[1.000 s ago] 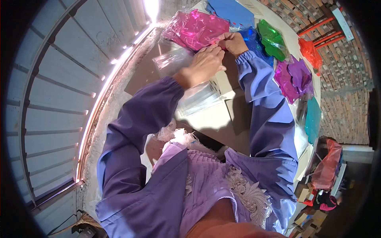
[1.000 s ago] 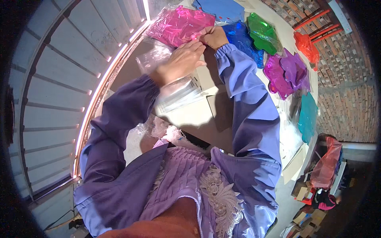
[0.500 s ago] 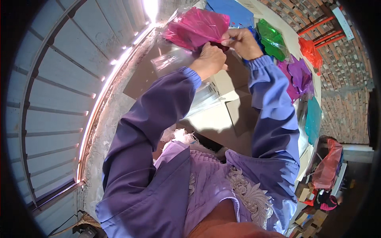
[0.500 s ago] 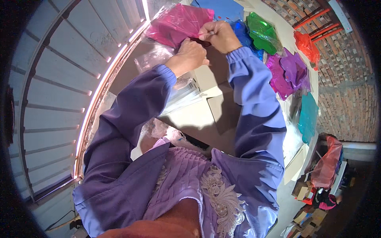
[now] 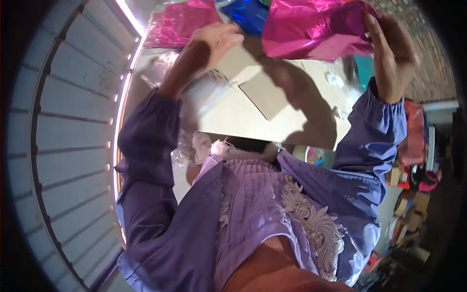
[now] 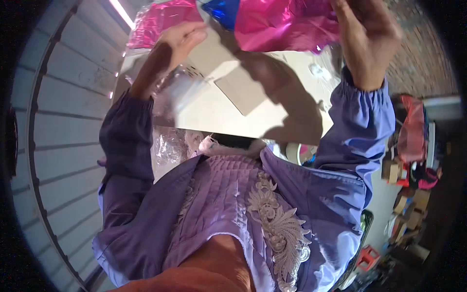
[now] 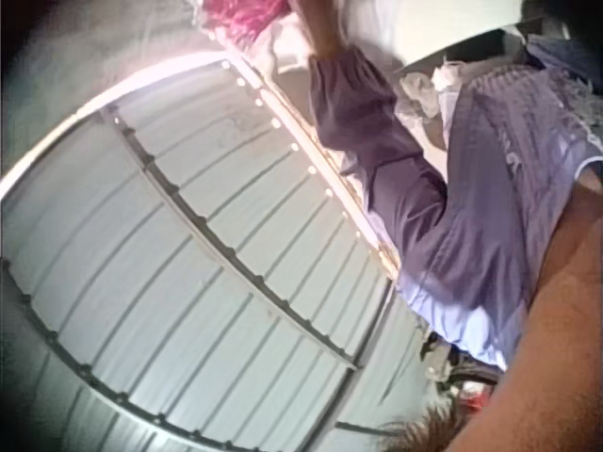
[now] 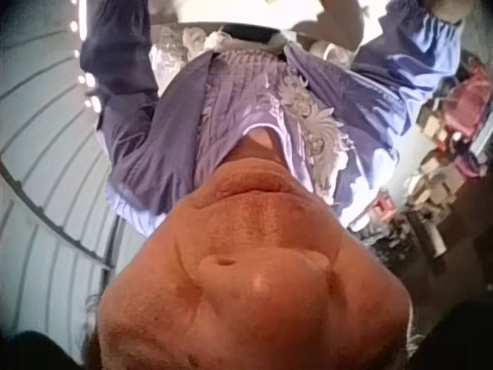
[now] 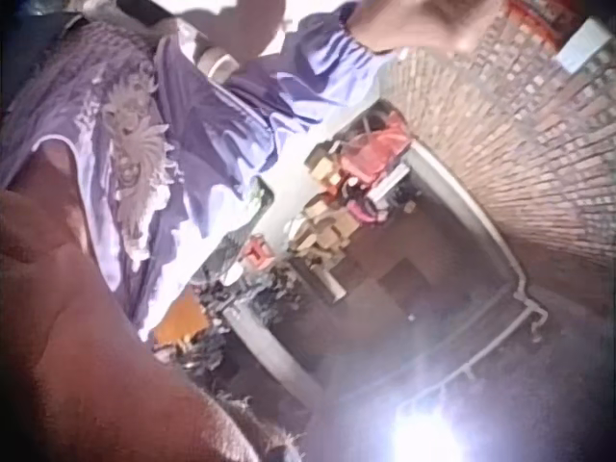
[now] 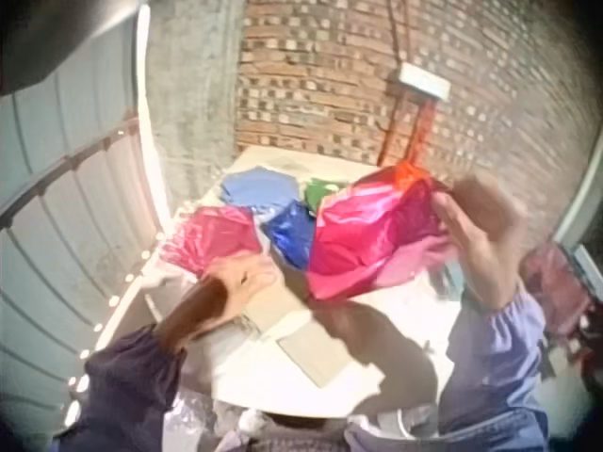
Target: Folding and stacking colorful plastic sheets on a table.
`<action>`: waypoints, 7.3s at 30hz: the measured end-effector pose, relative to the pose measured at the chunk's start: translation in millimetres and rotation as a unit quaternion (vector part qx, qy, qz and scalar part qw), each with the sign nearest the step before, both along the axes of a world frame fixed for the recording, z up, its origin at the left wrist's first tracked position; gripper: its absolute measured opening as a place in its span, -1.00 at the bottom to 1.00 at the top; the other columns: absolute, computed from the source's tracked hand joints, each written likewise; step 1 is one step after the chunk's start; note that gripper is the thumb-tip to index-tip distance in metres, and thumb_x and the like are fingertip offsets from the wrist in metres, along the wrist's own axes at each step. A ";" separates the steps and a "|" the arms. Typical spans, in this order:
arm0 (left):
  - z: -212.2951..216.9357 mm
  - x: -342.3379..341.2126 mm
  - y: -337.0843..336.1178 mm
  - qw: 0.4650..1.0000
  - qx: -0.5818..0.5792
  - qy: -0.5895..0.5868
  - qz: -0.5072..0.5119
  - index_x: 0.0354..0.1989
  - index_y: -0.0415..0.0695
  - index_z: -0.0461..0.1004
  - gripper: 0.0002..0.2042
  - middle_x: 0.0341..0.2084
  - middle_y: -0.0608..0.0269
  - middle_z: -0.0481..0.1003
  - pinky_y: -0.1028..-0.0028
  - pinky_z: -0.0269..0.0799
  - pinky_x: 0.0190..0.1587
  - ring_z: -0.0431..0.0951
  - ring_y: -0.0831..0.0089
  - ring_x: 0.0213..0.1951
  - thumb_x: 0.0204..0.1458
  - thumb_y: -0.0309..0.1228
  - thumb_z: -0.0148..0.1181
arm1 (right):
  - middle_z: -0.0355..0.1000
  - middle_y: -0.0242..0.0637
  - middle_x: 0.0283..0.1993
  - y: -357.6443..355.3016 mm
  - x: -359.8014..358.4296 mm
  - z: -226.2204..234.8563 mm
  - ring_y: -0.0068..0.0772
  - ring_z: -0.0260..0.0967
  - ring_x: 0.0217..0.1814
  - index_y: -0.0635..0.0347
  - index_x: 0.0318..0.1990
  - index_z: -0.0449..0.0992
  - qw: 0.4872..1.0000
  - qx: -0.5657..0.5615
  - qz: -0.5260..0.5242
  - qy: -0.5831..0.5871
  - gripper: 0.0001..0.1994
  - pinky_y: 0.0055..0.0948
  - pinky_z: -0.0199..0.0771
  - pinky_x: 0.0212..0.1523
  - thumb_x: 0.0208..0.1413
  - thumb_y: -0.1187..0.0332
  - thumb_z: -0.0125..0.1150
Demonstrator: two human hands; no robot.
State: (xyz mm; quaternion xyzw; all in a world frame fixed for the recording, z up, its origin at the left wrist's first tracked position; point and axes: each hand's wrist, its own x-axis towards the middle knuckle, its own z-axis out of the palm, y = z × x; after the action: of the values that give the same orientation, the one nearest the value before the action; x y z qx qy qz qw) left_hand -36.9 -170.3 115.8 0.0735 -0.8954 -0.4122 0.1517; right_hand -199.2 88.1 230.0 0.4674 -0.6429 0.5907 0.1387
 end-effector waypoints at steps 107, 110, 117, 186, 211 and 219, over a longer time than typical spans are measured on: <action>-74.8 -205.5 -179.9 0.923 -0.271 -0.274 0.024 0.12 -0.35 0.33 -0.26 0.18 -0.17 0.30 0.22 0.21 0.22 0.31 0.01 0.20 0.17 0.19 -0.25 | 0.53 -0.36 -0.24 -301.0 -178.1 -102.9 -0.52 0.45 -0.18 0.28 -0.20 0.57 0.953 0.137 0.241 -0.121 -0.84 -0.41 0.47 -0.15 0.06 0.46 0.27; -117.1 -212.9 -200.7 0.956 -0.276 0.007 0.097 0.12 -0.36 0.35 -0.34 0.10 -0.16 0.38 0.22 0.22 0.23 0.37 -0.01 0.16 0.15 0.07 -0.06 | 0.53 -0.37 -0.24 -263.6 -201.9 -40.0 -0.59 0.44 -0.22 0.22 -0.18 0.57 0.904 -0.106 0.333 -0.248 -0.83 -0.50 0.47 -0.17 0.03 0.51 0.31; -29.9 -142.9 -147.8 0.995 -0.048 -0.010 0.085 0.17 -0.30 0.31 -0.47 0.13 -0.13 0.36 0.31 0.28 0.19 0.37 0.13 0.18 0.14 -0.14 0.08 | 0.54 -0.39 -0.32 -152.2 -115.5 21.0 -0.61 0.45 -0.36 0.26 -0.21 0.57 0.969 -0.219 0.105 -0.033 -0.84 -0.58 0.47 -0.27 0.01 0.53 0.33; -97.2 -29.7 42.2 0.991 0.066 -0.116 -0.012 -0.01 -0.24 0.51 -0.63 -0.18 -0.04 0.56 0.42 0.48 -0.08 0.59 0.28 -0.16 -0.07 -0.68 0.10 | 0.46 -0.09 0.02 97.9 74.1 -189.5 -0.05 0.35 0.06 0.23 -0.01 0.53 0.946 0.291 -0.027 0.141 -0.57 -0.15 0.28 0.08 0.05 0.12 0.27; -89.8 -37.1 53.1 0.982 0.084 -0.168 -0.016 0.04 -0.31 0.47 -0.61 -0.11 0.00 0.53 0.50 0.44 -0.06 0.54 0.39 -0.14 -0.02 -0.74 0.04 | 0.29 -0.25 0.27 103.5 11.5 -206.6 -0.12 0.12 0.37 0.05 0.20 0.37 0.865 0.437 0.001 0.248 -0.49 -0.11 0.03 0.36 0.16 0.01 0.08; -91.5 -26.3 53.7 0.989 0.073 -0.131 -0.012 0.03 -0.30 0.46 -0.65 -0.07 -0.01 0.51 0.43 0.43 0.01 0.53 0.30 -0.07 0.00 -0.67 0.09 | 0.28 -0.22 0.28 106.0 8.5 -204.9 -0.09 0.15 0.35 0.08 0.19 0.38 0.868 0.438 0.023 0.231 -0.51 -0.09 0.07 0.33 0.17 0.06 0.09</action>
State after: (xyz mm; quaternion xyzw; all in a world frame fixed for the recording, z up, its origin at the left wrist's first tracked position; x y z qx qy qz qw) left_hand -63.1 -116.6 24.3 0.1273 -0.8760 -0.4647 0.0225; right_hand -190.7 194.1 25.2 0.6176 -0.7746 0.1265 0.0507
